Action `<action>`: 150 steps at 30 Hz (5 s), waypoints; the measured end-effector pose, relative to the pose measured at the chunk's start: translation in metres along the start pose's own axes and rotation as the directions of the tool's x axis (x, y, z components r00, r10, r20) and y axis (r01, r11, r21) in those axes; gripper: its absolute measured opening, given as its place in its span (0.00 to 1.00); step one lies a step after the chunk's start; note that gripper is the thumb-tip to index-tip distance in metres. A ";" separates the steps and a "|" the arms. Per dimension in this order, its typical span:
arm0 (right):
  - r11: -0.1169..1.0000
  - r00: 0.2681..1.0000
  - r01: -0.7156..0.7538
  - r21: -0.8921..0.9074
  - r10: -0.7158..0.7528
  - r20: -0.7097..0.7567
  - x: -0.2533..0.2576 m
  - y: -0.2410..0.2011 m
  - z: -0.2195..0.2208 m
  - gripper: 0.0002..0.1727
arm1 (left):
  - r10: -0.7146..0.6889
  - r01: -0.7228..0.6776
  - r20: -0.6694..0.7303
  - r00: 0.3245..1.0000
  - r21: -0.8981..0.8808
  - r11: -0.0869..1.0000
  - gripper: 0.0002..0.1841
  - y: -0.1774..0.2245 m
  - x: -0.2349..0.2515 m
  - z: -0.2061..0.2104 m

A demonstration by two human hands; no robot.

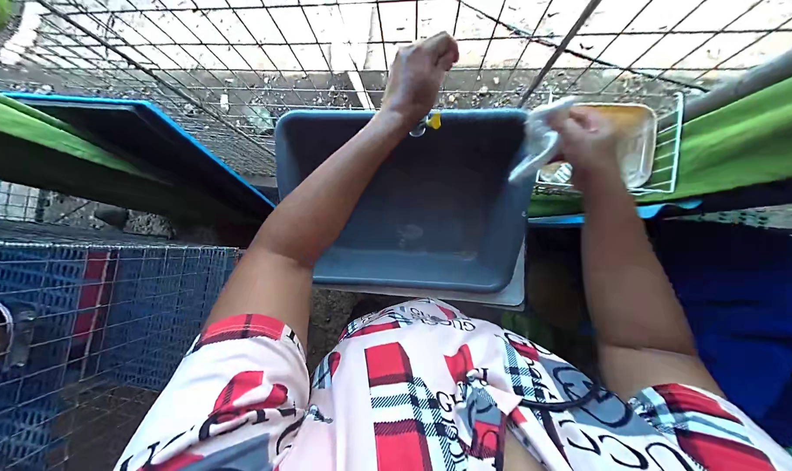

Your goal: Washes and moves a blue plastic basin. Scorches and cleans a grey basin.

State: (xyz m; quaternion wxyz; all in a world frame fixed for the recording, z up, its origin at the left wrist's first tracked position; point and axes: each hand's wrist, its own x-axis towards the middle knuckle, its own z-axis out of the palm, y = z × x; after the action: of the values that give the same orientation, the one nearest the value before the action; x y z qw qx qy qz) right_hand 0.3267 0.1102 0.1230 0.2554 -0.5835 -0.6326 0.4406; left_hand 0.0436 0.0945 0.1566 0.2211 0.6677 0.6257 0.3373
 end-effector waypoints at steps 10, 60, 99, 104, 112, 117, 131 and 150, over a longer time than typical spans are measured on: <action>0.907 0.949 -0.049 -0.417 -0.088 -0.302 0.005 0.110 0.226 0.28 | -0.060 0.053 -0.015 0.998 -0.286 0.957 0.21 -0.002 -0.001 0.002; 0.942 0.904 0.153 -0.299 -0.255 -0.342 0.023 0.096 0.362 0.25 | -0.424 0.401 -0.225 0.877 -0.143 0.905 0.50 -0.269 -0.181 -0.049; 0.830 0.850 0.526 -0.188 -0.506 0.147 -0.037 0.070 0.471 0.21 | -0.515 0.500 -0.158 0.843 -0.126 0.857 0.48 -0.248 -0.178 -0.048; 0.580 0.448 0.808 -0.102 -0.493 0.746 -0.036 0.102 0.413 0.20 | -0.515 0.494 -0.136 0.847 -0.157 0.855 0.47 -0.245 -0.179 -0.048; 0.690 0.783 0.620 -0.373 -0.520 0.340 -0.018 0.072 0.444 0.32 | -0.477 0.456 -0.126 0.870 -0.164 0.875 0.48 -0.257 -0.188 -0.047; 0.745 0.928 0.372 -0.554 -0.313 0.202 -0.044 0.145 0.321 0.25 | -0.449 0.424 -0.132 0.884 -0.179 0.888 0.49 -0.263 -0.189 -0.045; 0.885 0.956 -0.062 -0.461 -0.081 -0.282 -0.028 0.143 0.329 0.33 | -0.478 0.443 -0.156 0.864 -0.214 0.871 0.52 -0.260 -0.180 -0.043; 0.382 0.749 -0.564 -0.732 0.609 -0.259 -0.088 0.154 0.216 0.22 | -0.495 0.474 -0.151 0.856 -0.154 0.867 0.45 -0.250 -0.184 -0.048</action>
State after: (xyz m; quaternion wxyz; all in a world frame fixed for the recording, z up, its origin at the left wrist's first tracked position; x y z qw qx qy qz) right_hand 0.2413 -0.0410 -0.0964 -0.2106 -0.8062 -0.5155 0.2000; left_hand -0.1608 -0.0627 -0.0221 0.2766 0.4409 0.7716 0.3657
